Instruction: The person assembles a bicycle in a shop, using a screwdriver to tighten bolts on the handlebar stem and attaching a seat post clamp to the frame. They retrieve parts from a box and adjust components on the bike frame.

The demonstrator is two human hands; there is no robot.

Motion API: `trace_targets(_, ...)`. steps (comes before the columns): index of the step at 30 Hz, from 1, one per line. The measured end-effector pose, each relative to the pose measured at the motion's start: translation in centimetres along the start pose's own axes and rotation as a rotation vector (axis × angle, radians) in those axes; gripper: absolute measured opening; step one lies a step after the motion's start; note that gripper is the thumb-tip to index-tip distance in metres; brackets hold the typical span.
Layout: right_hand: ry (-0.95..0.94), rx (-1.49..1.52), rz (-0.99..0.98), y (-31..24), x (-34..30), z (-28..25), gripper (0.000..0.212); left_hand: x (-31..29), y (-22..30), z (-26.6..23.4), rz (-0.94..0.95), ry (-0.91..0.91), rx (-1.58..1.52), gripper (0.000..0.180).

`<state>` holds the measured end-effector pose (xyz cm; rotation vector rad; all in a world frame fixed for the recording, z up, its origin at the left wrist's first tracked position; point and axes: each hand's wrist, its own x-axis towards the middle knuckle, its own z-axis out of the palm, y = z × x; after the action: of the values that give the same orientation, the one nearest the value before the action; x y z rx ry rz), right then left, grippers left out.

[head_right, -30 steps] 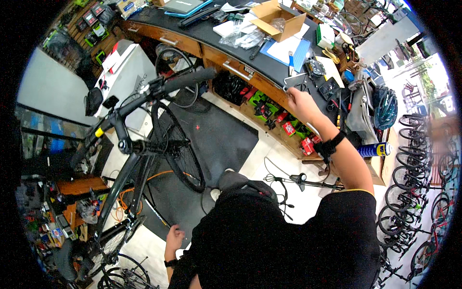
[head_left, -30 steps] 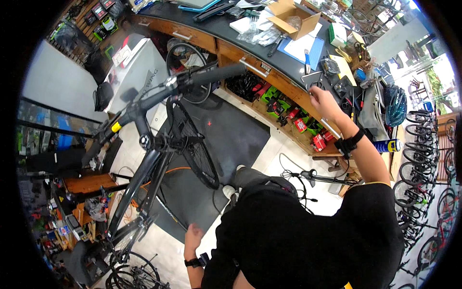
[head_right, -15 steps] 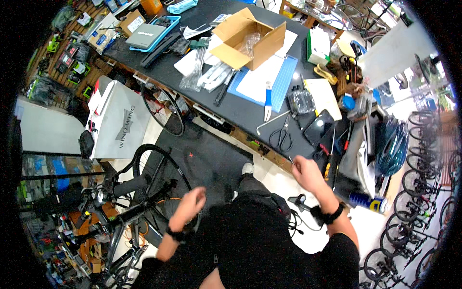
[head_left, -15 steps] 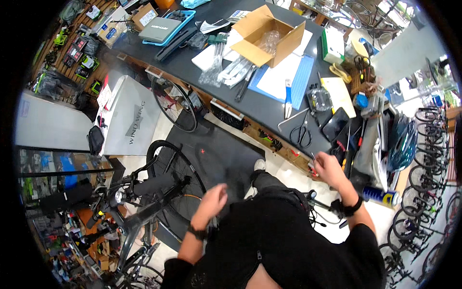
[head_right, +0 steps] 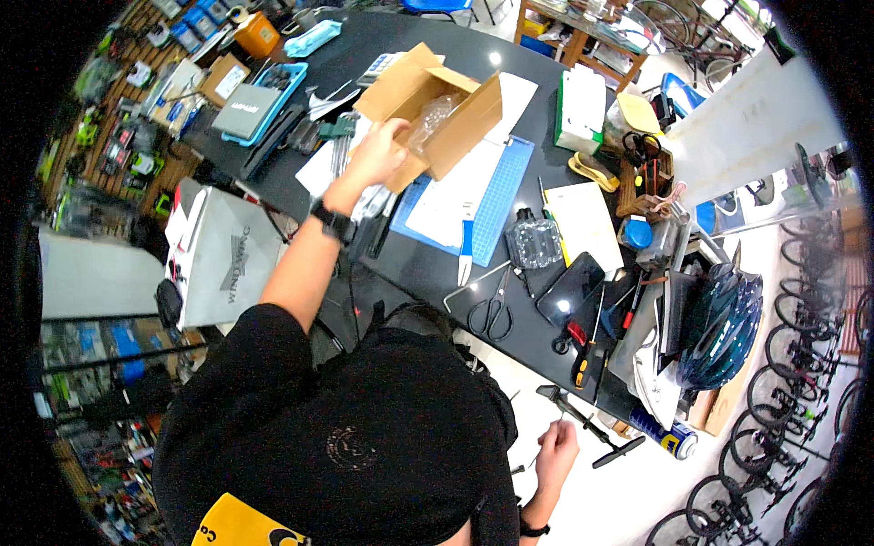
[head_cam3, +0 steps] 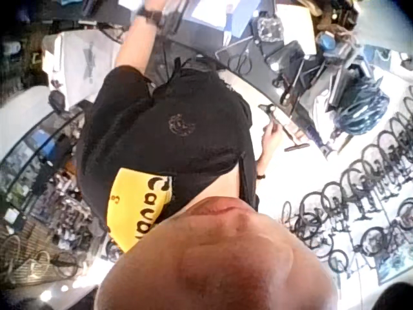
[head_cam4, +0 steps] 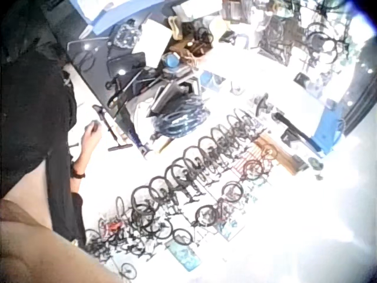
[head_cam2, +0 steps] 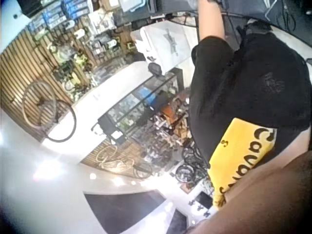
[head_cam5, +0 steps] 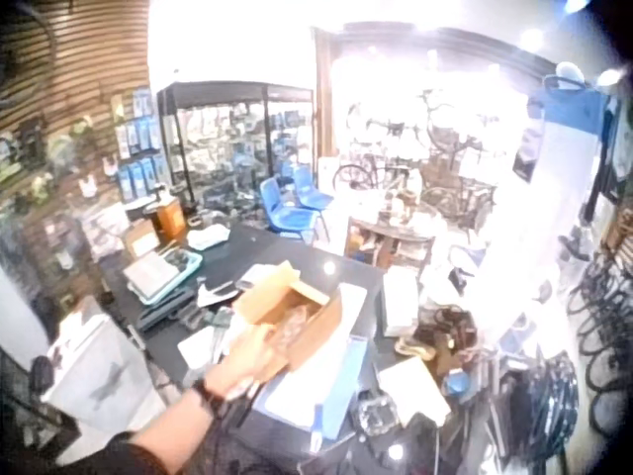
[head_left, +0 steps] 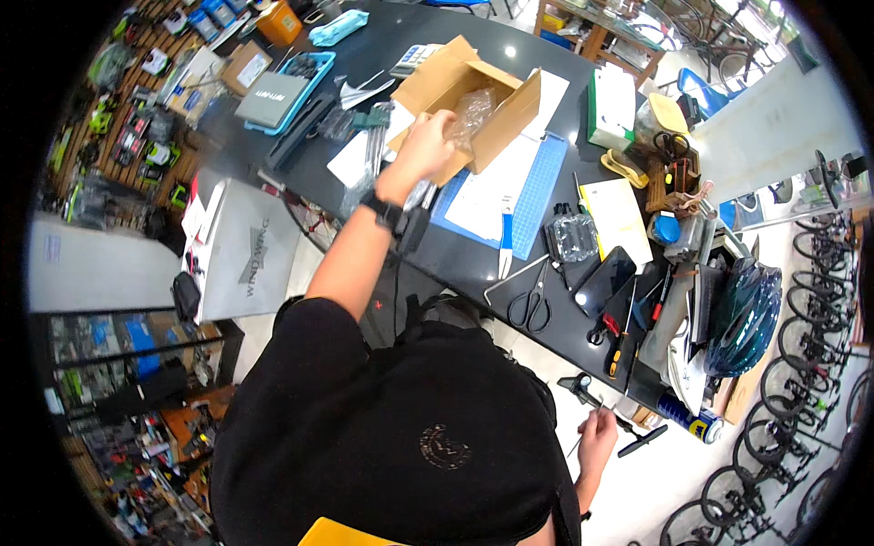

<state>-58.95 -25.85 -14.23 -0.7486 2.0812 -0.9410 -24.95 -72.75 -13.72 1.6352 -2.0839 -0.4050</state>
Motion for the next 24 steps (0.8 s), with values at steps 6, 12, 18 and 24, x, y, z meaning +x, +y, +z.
trace_targets(6, 0.117, 0.007, 0.264, 1.5, -4.8, 4.1, 0.009, 9.6, -0.9, 1.8, 0.054, -0.754, 0.379, 0.044)
trace_targets(12, -0.017, -0.163, 0.44, -1.7, -4.9, 8.6, 0.012, 11.7, -4.1, 1.6, 0.155, -0.642, 0.02, 0.032)
trace_targets(18, 0.058, -0.016, 0.43, -4.5, -4.1, 10.0, 0.01, 12.5, -4.7, -7.4, 0.064, -0.531, -0.396, 0.034)
trace_targets(24, 0.017, -0.047, 0.475, -4.2, -4.5, 12.4, 0.011, 13.5, -5.9, -7.3, -0.053, -0.565, -0.857, 0.033)
